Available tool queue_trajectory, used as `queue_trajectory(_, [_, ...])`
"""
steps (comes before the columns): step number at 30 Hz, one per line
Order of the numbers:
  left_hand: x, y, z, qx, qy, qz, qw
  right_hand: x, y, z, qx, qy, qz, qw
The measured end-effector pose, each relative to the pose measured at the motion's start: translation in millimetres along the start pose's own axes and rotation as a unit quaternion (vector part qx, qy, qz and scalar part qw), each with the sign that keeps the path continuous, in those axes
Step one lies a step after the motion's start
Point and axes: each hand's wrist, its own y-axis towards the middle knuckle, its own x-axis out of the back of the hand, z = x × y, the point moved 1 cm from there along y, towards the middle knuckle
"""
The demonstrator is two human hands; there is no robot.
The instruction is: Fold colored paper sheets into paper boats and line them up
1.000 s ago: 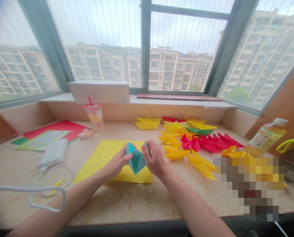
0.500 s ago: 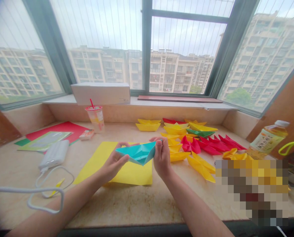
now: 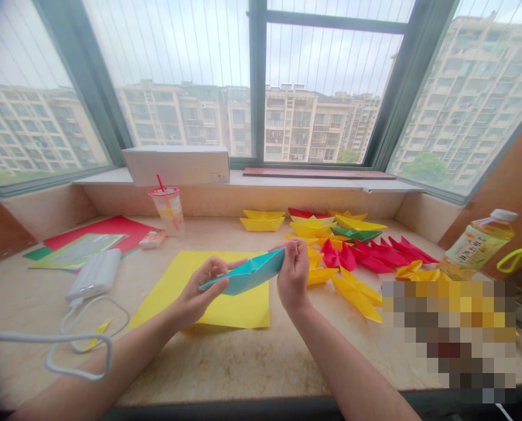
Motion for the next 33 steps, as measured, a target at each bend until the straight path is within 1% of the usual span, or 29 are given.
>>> queue_trajectory(1, [-0.1,0,-1,0.003,0.002,0.017,1.000,1,0,2,0.005,-0.002,-0.006,1.000])
queue_trajectory(3, [-0.7,0,-2,0.009,-0.003,0.068,0.998,4,1,5,0.021,-0.012,-0.009,1.000])
queue_trajectory(5, [-1.4,0,-2,0.018,-0.018,0.103,0.994,7,3,5,0.037,-0.023,0.006,0.999])
queue_trajectory(6, [-1.5,1,-2,0.026,-0.024,0.100,0.994,8,3,4,0.039,-0.025,0.021,0.999])
queue_trajectory(7, [-1.6,2,-1,0.039,-0.022,0.083,0.996,9,2,3,0.038,-0.023,0.037,0.998])
queue_trajectory(9, [-1.9,5,1,0.076,0.011,0.042,0.996,7,-2,-2,0.030,-0.010,0.072,0.997])
queue_trajectory(10, [-2.5,6,3,0.096,0.037,0.041,0.994,5,-5,-4,0.025,0.000,0.091,0.996])
queue_trajectory(12, [-5.2,7,7,0.131,0.081,0.080,0.985,0,-14,-8,0.017,0.016,0.134,0.991])
queue_trajectory(14, [-8.9,6,11,0.160,0.087,0.133,0.974,-5,-23,-10,0.017,0.019,0.175,0.984])
queue_trajectory(15, [-10.8,6,12,0.169,0.084,0.146,0.971,-6,-27,-11,0.021,0.016,0.190,0.982])
queue_trajectory(17, [-14.8,5,13,0.170,0.102,0.141,0.970,-8,-31,-13,0.031,0.005,0.203,0.979])
queue_trajectory(19, [-19.3,4,11,0.140,0.162,0.121,0.969,-8,-31,-14,0.044,-0.014,0.193,0.980])
queue_trajectory(21, [-24.1,2,8,0.117,0.197,0.107,0.968,-7,-29,-15,0.063,-0.047,0.159,0.984])
queue_trajectory(23, [-28.5,0,5,0.120,0.160,0.106,0.974,-5,-27,-14,0.094,-0.092,0.112,0.985])
queue_trajectory(25, [-31.3,-1,2,0.118,0.114,0.121,0.979,-4,-27,-11,0.137,-0.135,0.081,0.978])
queue_trajectory(27, [-32.0,-1,1,0.093,0.130,0.131,0.978,-4,-28,-8,0.177,-0.161,0.071,0.968])
queue_trajectory(29, [-30.8,0,1,0.066,0.188,0.121,0.973,-4,-30,-6,0.199,-0.167,0.068,0.963])
queue_trajectory(31, [-28.4,3,3,0.056,0.221,0.102,0.968,-6,-30,-8,0.185,-0.151,0.073,0.968])
queue_trajectory(33, [-25.0,5,5,0.065,0.214,0.084,0.971,-7,-29,-11,0.138,-0.122,0.095,0.978])
